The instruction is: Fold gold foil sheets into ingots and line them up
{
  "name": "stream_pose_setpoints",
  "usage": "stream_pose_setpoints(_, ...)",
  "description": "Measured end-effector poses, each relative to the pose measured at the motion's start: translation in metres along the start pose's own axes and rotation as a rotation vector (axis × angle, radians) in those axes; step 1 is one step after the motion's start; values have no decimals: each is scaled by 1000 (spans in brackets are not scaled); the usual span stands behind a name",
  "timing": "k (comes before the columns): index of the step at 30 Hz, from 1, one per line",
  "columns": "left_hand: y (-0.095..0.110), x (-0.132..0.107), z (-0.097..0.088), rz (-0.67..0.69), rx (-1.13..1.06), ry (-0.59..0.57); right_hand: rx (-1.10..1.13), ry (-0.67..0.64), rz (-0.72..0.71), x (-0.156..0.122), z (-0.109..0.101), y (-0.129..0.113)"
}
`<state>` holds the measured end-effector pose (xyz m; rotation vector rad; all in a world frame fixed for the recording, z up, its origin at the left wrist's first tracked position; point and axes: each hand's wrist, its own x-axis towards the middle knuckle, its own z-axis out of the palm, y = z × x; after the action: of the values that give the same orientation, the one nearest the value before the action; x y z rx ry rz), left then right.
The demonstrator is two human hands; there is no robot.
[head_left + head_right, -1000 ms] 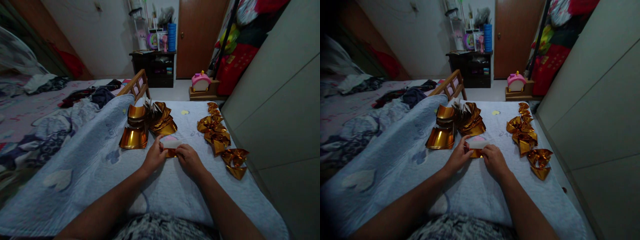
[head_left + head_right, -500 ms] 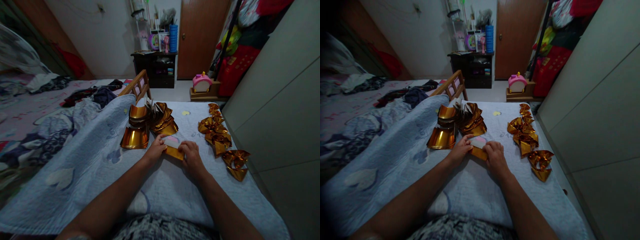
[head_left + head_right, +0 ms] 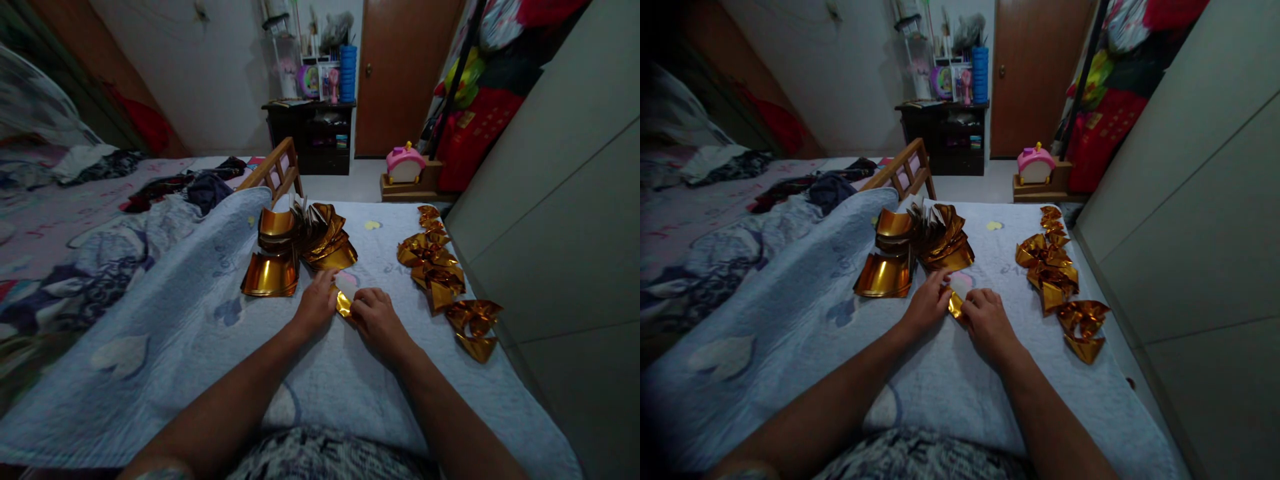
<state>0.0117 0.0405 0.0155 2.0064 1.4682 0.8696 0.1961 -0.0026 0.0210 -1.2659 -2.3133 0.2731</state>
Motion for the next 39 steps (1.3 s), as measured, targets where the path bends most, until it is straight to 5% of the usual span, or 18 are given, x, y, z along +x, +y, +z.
stream_pose_setpoints(5, 4, -8, -1, 207, 402, -44, 29, -110, 0, -1, -2, 0)
stream_pose_setpoints(10, 6, -12, -9, 363, 245, -329, 77, -104, 1, -2, -4, 0)
stream_pose_setpoints(16, 8, -19, -23, 352, 101, -429, 118, -96, 39, -2, -5, 1)
stream_pose_setpoints(26, 1, -24, -6, 291, 57, -266, 176, -81, 102, -3, 0, 11)
stream_pose_setpoints(39, 7, -24, -9, 221, 86, -268, 152, -108, 225, 2, 8, 16)
